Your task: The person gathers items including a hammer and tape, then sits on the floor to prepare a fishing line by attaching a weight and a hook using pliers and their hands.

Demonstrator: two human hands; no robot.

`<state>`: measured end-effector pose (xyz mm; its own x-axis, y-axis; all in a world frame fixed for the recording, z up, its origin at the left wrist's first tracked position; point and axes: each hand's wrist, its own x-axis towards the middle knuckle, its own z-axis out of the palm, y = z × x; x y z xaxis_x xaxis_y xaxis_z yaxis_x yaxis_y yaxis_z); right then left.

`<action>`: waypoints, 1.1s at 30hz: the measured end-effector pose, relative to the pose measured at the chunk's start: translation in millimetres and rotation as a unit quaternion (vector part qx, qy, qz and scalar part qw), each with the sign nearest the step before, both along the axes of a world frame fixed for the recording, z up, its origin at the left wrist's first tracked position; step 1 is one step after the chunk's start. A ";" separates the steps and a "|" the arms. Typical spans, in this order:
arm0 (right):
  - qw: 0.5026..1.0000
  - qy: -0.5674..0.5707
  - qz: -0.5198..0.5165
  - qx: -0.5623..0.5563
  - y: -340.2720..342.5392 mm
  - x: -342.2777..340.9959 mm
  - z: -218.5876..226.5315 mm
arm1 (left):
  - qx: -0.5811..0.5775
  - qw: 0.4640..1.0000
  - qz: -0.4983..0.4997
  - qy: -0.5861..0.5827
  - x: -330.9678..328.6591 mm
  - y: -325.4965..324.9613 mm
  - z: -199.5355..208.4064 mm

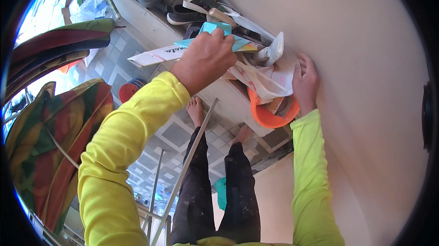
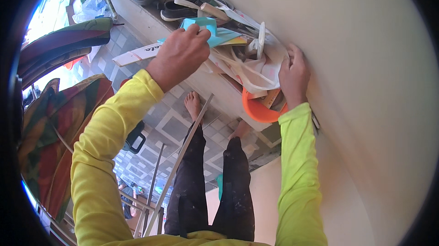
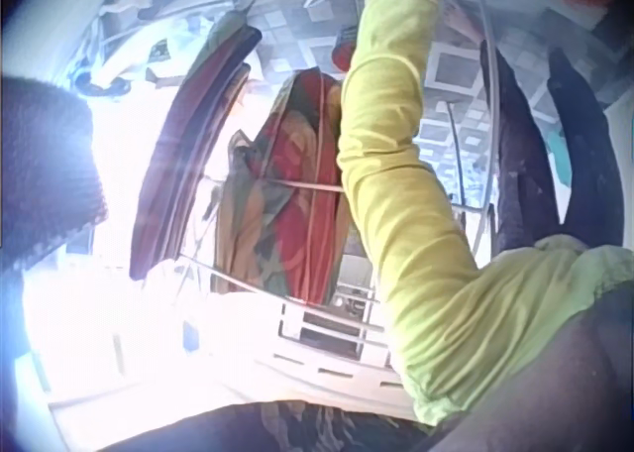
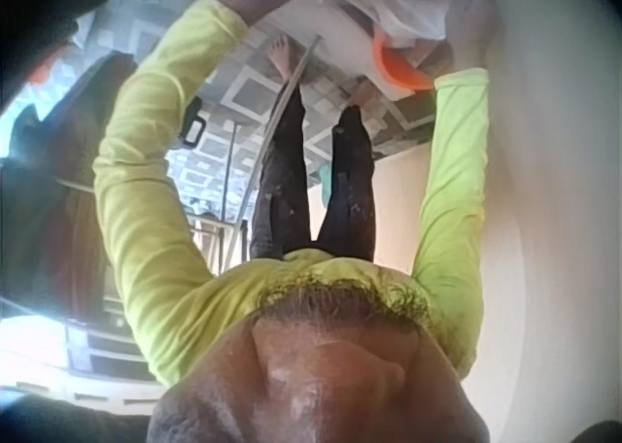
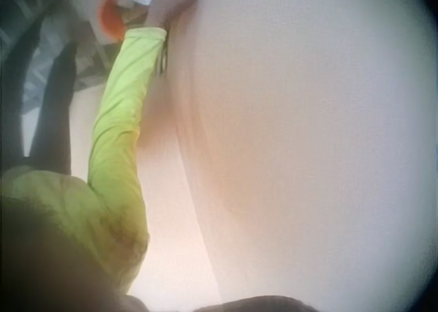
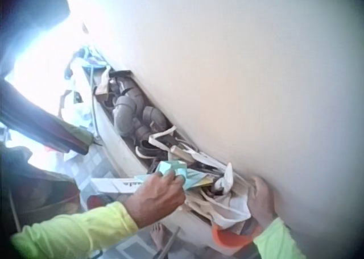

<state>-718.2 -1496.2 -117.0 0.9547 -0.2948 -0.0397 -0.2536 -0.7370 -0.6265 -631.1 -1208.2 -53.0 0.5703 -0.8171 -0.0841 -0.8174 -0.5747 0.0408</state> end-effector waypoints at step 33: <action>0.944 -0.067 0.321 0.041 62.3 23.1 6.8 | -0.160 0.792 0.536 0.245 35.0 -1.1 -145.2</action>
